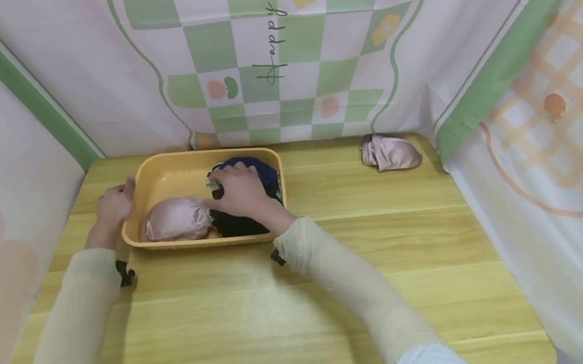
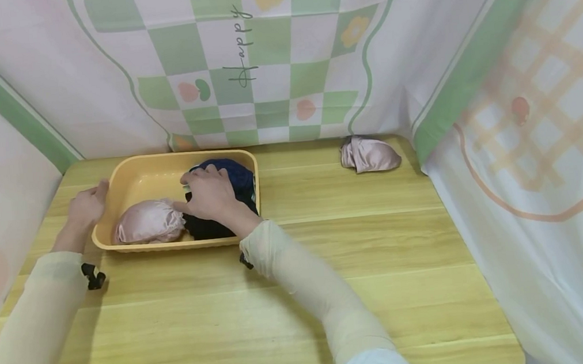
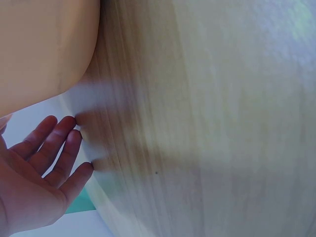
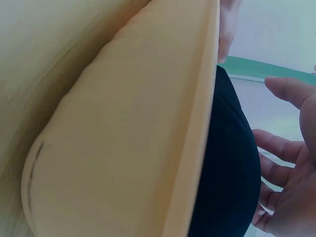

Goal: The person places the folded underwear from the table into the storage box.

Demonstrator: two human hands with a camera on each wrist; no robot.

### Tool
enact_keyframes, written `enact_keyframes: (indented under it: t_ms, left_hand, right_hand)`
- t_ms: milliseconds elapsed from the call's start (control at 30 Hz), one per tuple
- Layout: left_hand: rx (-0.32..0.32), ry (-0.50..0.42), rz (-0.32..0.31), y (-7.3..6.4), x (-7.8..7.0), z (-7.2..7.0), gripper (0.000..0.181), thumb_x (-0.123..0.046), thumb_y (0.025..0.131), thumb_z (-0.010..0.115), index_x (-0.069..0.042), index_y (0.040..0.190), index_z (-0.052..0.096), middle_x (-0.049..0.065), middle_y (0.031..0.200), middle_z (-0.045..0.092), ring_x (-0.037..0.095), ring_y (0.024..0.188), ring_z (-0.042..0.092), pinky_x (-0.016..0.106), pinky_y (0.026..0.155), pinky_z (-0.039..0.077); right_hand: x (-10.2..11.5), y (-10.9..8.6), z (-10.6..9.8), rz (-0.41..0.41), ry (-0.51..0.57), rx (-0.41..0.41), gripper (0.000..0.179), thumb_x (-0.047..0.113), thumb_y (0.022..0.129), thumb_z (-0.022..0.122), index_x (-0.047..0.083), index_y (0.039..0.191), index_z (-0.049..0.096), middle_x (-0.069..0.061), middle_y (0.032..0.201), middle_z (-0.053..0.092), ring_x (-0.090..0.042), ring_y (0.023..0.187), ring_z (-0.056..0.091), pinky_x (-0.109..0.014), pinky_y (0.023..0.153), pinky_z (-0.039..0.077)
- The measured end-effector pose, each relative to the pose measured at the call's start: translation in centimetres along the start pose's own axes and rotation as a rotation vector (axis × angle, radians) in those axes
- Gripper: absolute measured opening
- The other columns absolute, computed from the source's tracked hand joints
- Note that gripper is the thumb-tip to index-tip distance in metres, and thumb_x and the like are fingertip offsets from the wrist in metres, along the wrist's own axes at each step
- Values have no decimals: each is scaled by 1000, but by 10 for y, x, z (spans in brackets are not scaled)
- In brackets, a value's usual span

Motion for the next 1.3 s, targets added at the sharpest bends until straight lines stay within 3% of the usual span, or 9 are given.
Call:
enact_keyframes:
  t_ms: [300, 633, 1100, 1300]
  left_hand:
    - [22, -11, -22, -2, -1, 0, 93, -69, 98, 3, 0, 153, 31, 37, 152, 32, 61, 138, 28, 68, 117, 23]
    - [21, -5, -12, 2, -3, -2, 91, -67, 99, 3, 1, 153, 32, 37, 151, 34, 61, 137, 30, 68, 116, 24]
    - [16, -3, -5, -3, 2, 1, 91, -66, 99, 3, 1, 151, 34, 38, 150, 34, 60, 137, 31, 67, 116, 25]
    - [5, 11, 5, -2, 0, 1, 89, -64, 100, 2, 1, 151, 35, 38, 149, 35, 60, 136, 32, 67, 116, 26]
  right_hand:
    - [-16, -1, -5, 27, 22, -15, 61, 67, 87, 62, 29, 135, 59, 6, 133, 64, -28, 130, 50, -54, 114, 37]
    - [-38, -3, -10, 40, 23, -75, 61, 66, 88, 62, 25, 132, 61, 5, 127, 67, -22, 119, 54, -46, 101, 43]
    - [-68, -13, -13, 84, 78, -101, 59, 61, 88, 65, 22, 132, 62, 2, 121, 69, -24, 123, 54, -49, 103, 43]
    - [-80, -15, -18, 102, 77, -108, 60, 60, 88, 66, 21, 133, 61, 1, 121, 69, -24, 116, 57, -48, 100, 44]
Point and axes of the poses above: each hand's wrist, its own y-axis towards the middle knuckle, its own z-axis out of the palm, x = y × z, the point moved 4 cm from there along y, towards the middle knuckle
